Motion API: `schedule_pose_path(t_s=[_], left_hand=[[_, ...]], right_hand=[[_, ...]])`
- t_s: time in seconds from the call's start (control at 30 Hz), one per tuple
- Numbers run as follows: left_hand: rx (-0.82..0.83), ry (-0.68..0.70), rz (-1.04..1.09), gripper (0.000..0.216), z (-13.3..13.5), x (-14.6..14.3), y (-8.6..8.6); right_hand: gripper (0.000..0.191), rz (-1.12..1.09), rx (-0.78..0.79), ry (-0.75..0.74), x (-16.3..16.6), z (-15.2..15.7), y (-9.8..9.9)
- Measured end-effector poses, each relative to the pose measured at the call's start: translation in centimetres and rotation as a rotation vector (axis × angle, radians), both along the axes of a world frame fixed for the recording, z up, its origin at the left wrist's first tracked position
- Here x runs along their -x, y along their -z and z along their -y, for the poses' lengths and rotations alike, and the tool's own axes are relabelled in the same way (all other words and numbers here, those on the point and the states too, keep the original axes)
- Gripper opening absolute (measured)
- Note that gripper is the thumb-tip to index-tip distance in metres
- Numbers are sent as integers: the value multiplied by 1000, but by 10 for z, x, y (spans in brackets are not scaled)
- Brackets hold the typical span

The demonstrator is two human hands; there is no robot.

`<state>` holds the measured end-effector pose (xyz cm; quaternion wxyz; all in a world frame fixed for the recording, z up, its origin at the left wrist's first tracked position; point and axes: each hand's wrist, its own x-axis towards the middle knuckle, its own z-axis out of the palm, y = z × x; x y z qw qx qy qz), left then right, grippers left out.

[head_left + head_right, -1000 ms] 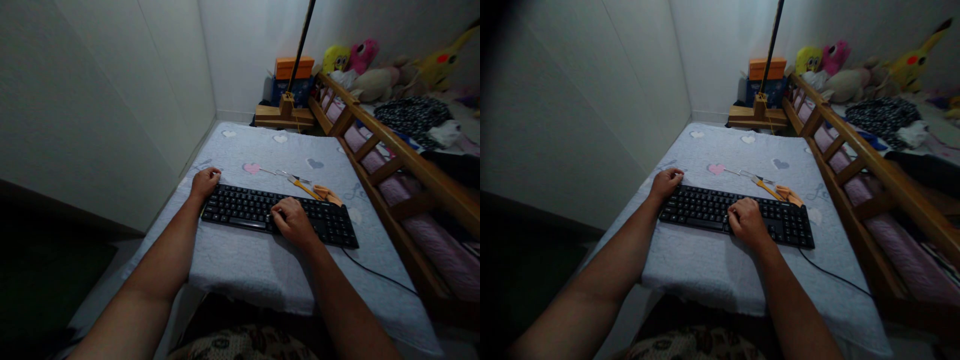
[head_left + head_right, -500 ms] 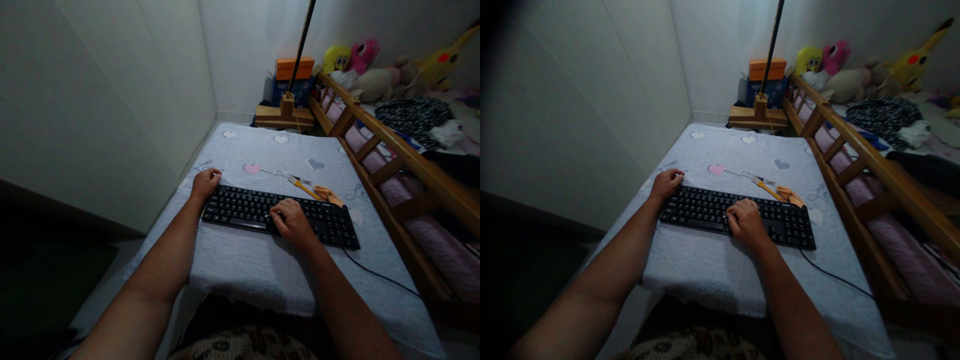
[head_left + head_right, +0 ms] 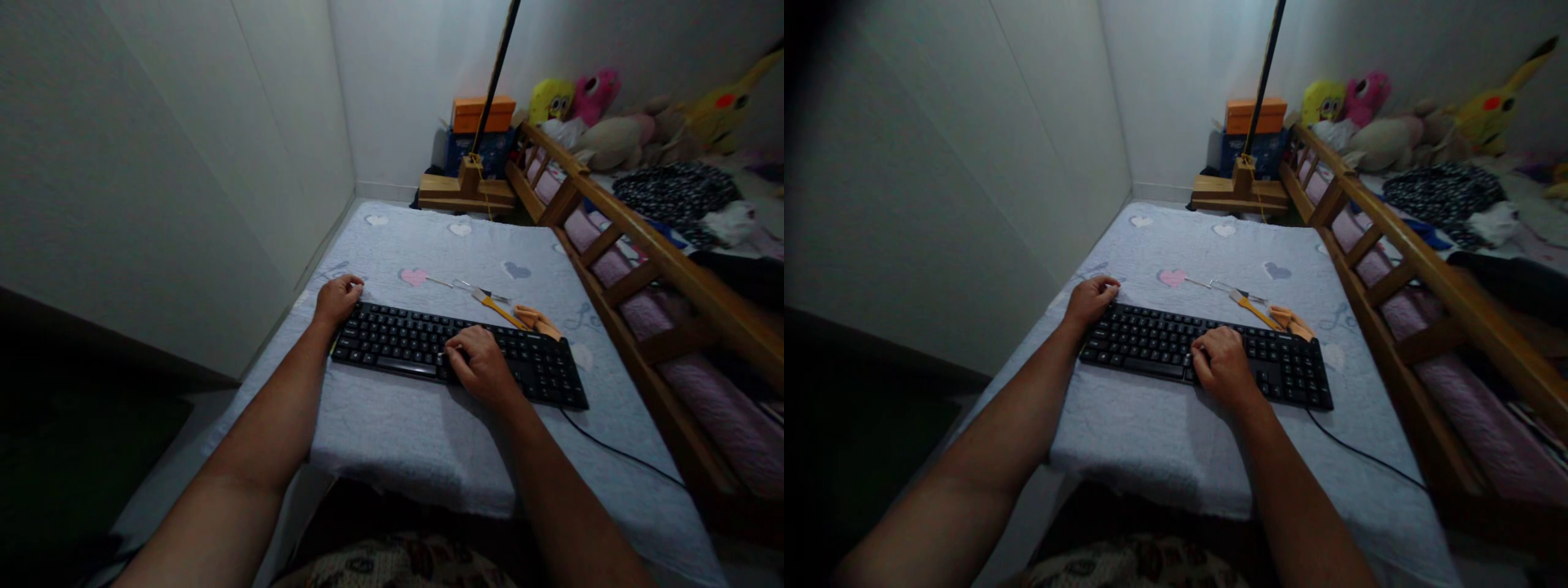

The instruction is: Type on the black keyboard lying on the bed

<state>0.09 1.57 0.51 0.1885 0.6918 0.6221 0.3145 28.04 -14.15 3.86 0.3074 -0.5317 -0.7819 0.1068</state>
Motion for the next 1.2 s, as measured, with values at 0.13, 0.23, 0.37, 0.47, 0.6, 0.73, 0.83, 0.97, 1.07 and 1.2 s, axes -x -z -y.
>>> schedule_pose_path(t_s=[0.13, 0.23, 0.37, 0.47, 0.6, 0.73, 0.83, 0.97, 1.07, 1.2], left_hand=[[-2, -2, 4, 35, -1, 0, 1], [1, -6, 7, 35, -1, 0, 1], [-2, -7, 1, 35, 0, 0, 0], [-2, -10, -3, 35, 1, 0, -1], [-6, -11, 0, 35, 1, 0, -2], [-9, -11, 0, 35, 0, 1, 0], [-5, -8, -6, 35, 0, 1, 0], [-8, -4, 0, 35, -1, 1, 1], [-10, -2, 1, 35, -1, 1, 1], [-9, 0, 0, 35, -2, 2, 2]], right_hand=[[13, -2, -3, -7, 0, 0, 1], [13, -12, -3, -21, 2, 1, 1], [13, -8, -2, -43, 5, 1, 1], [13, -12, 1, -40, 6, 1, 0], [13, -9, 1, -20, 3, 1, -1], [12, -2, 3, -2, 0, 1, -2], [13, -8, 5, 13, -1, 2, -2], [12, -8, 10, 12, -2, 2, -3], [13, -9, 11, 9, -2, 2, -3], [14, -12, 24, -3, -1, 3, -4]])
